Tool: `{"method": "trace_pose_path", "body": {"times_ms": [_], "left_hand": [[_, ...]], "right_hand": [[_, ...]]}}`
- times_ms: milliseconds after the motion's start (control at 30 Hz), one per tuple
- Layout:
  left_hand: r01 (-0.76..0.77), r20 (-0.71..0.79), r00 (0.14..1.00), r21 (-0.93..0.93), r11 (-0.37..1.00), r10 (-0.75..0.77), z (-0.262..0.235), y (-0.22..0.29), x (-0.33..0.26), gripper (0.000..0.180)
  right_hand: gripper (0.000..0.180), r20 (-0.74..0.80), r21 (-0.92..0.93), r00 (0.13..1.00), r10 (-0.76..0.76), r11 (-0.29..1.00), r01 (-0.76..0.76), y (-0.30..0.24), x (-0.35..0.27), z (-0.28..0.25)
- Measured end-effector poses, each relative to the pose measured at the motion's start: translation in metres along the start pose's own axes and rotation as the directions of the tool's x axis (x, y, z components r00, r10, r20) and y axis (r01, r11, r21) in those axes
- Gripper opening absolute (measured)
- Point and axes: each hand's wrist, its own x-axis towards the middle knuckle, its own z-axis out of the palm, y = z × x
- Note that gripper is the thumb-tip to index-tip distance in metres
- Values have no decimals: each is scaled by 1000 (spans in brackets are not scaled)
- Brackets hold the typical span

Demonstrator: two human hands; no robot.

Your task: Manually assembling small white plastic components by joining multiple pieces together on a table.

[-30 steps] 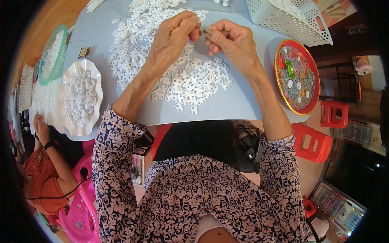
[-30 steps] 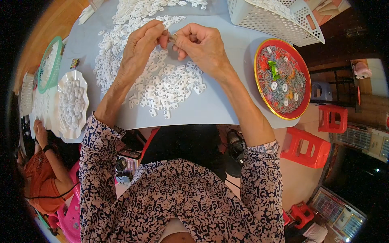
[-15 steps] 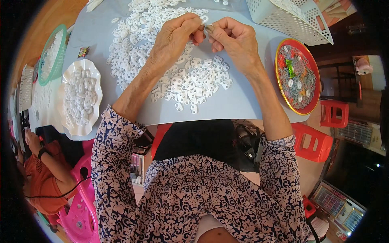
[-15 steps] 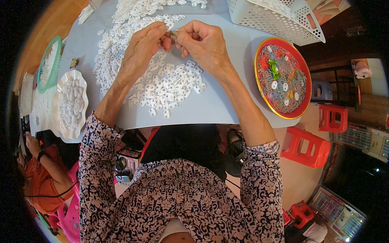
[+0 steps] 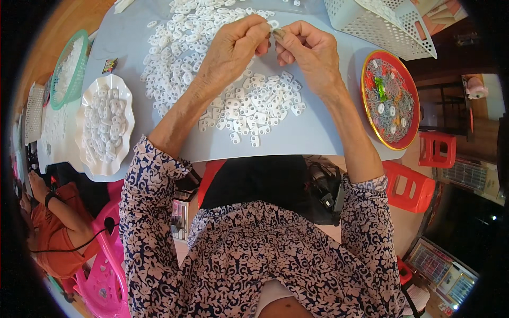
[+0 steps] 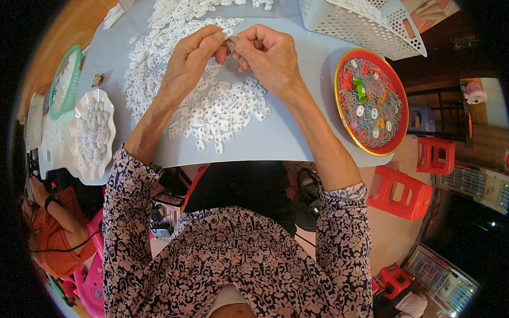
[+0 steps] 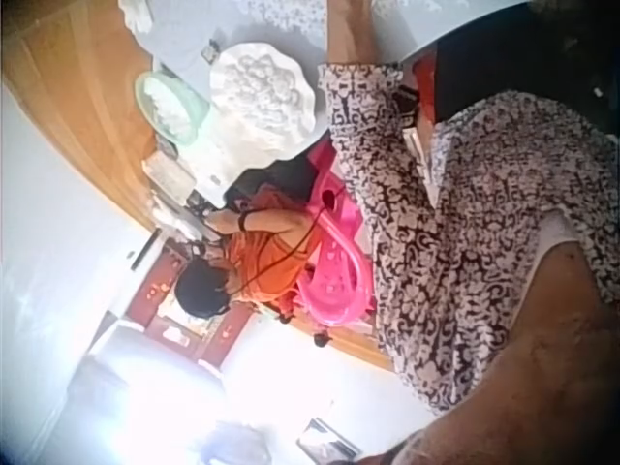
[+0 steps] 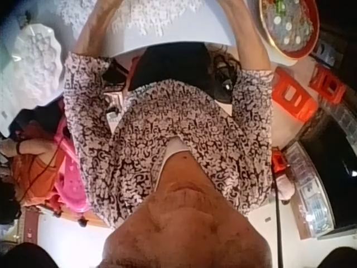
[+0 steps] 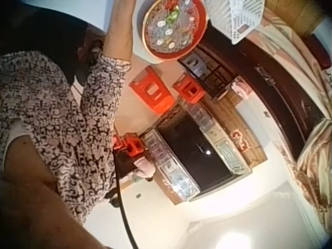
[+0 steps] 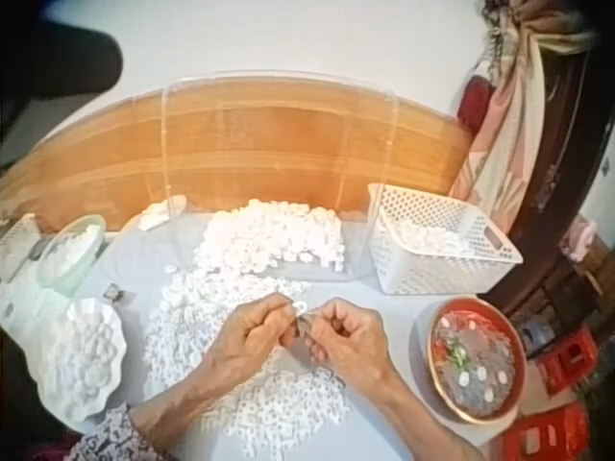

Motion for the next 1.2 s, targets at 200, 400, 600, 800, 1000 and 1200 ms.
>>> {"method": "trace_pose_path", "body": {"times_ms": [200, 400, 600, 800, 1000, 1200], "left_hand": [[0, 46, 999, 14, 1000, -1, -4, -2, 1, 30], [21, 35, 999, -33, 999, -19, -2, -3, 1, 29], [72, 38, 997, -23, 997, -71, -8, -6, 2, 28], [112, 29, 993, -37, 993, -111, -7, -8, 2, 28], [98, 69, 993, -74, 992, -93, -8, -11, 2, 26], [90, 36, 996, -112, 990, -86, -2, -4, 0, 25]], "right_hand": [[16, -7, 15, 1000, 6, 1000, -6, 1, 1, 1], [17, 3, 0, 1000, 0, 1000, 0, 0, 1, 1], [13, 35, -3, 999, -21, 1000, 21, 0, 1, -2], [25, 33, -100, 970, -242, 965, 244, 6, 2, 3], [28, 46, -272, 941, -335, 902, 334, 10, 3, 1], [28, 60, -418, 878, -476, 786, 455, 8, 3, 1]]}}
